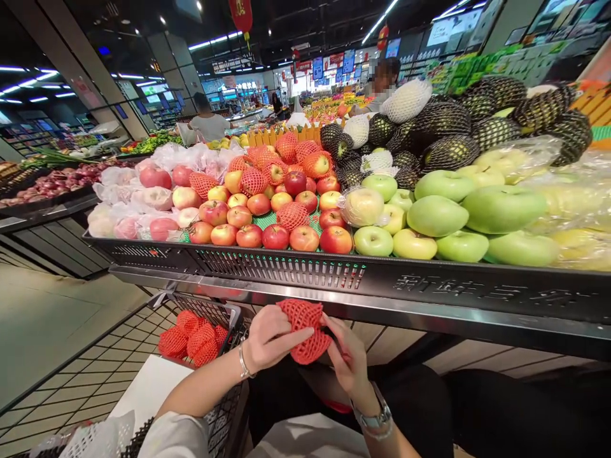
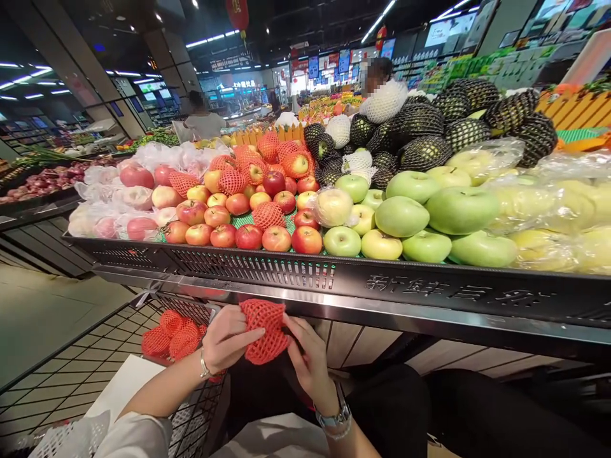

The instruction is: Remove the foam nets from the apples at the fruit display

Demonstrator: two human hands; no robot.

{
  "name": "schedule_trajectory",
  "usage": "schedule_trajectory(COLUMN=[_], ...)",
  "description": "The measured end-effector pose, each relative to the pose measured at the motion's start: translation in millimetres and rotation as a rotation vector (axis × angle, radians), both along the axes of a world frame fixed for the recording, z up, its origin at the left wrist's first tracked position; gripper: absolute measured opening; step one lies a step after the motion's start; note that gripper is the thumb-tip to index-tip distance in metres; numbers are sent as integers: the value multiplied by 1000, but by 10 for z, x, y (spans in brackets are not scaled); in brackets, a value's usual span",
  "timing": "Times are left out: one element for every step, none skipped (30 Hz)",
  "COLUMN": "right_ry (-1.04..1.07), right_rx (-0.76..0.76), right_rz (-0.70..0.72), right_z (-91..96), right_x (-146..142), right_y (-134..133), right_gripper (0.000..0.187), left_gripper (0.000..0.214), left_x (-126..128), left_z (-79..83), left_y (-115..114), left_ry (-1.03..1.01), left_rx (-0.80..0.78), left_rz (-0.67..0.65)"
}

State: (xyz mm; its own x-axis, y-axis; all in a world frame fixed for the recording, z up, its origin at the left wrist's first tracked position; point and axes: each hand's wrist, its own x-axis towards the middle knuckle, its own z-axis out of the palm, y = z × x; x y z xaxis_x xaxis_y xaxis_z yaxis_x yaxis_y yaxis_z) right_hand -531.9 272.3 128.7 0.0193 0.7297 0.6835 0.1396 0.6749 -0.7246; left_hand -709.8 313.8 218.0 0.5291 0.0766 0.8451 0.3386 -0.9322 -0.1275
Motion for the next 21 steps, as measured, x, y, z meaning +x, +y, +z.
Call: schedule_trajectory(right_ry=[18, 55, 103, 159, 220, 290, 361, 427, 486, 532, 558, 569, 572, 574, 580, 590, 598, 599, 591, 570, 537], right_rx=[-35, -61, -88, -117, -147, -177, -201, -215, -220, -221, -218, -209, -198, -190, -183, -176, -170, -163, -153, -133, -107], right_rz=[8, 10, 8, -1, -9, -16, -11, 13, 50, 91, 130, 156, 163, 148, 120, 90, 63, 38, 11, -19, -53], right_z=[-23, -48, -70, -89, -101, -106, -105, -100, -93, -84, -77, -69, -60, -49, -35, -16, 8, 34, 60, 84, 102], right_x=[-37, -72, -104, -132, -154, -171, -182, -190, -194, -197, -199, -201, -205, -209, -213, -216, -217, -214, -208, -196, -181], right_y=[24, 46, 63, 75, 81, 81, 76, 67, 55, 43, 31, 21, 14, 10, 10, 13, 19, 27, 34, 41, 45], right_gripper=[41, 35, 28, 21, 16, 14, 18, 25, 33, 39, 43, 44, 43, 42, 41, 42, 43, 44, 43, 38, 30], left_gripper=[43, 47, 51, 54, 54, 49, 42, 34, 27, 23, 20, 19, 20, 22, 26, 28, 29, 29, 30, 30, 30], left_x=[-8, -11, -8, 0, 10, 21, 32, 40, 46, 50, 50, 49, 46, 42, 37, 30, 23, 14, 5, -5, -15], left_z=[-22, -51, -87, -127, -168, -204, -233, -251, -258, -254, -243, -228, -214, -202, -196, -197, -204, -219, -239, -263, -290], left_y=[4, 9, 17, 26, 37, 50, 64, 79, 94, 109, 120, 129, 133, 134, 133, 130, 129, 129, 133, 141, 153], left_ry=[10, 6, -10, -43, -86, -125, -139, -120, -78, -28, 29, 77, 111, 133, 155, 185, 220, 252, 276, 280, 262], left_rx=[-45, -117, -208, -301, -376, -429, -460, -468, -465, -456, -446, -435, -419, -400, -378, -345, -307, -265, -225, -184, -144], left_rz=[-42, -92, -147, -198, -244, -270, -272, -257, -232, -204, -182, -166, -162, -162, -161, -159, -157, -156, -157, -166, -182])
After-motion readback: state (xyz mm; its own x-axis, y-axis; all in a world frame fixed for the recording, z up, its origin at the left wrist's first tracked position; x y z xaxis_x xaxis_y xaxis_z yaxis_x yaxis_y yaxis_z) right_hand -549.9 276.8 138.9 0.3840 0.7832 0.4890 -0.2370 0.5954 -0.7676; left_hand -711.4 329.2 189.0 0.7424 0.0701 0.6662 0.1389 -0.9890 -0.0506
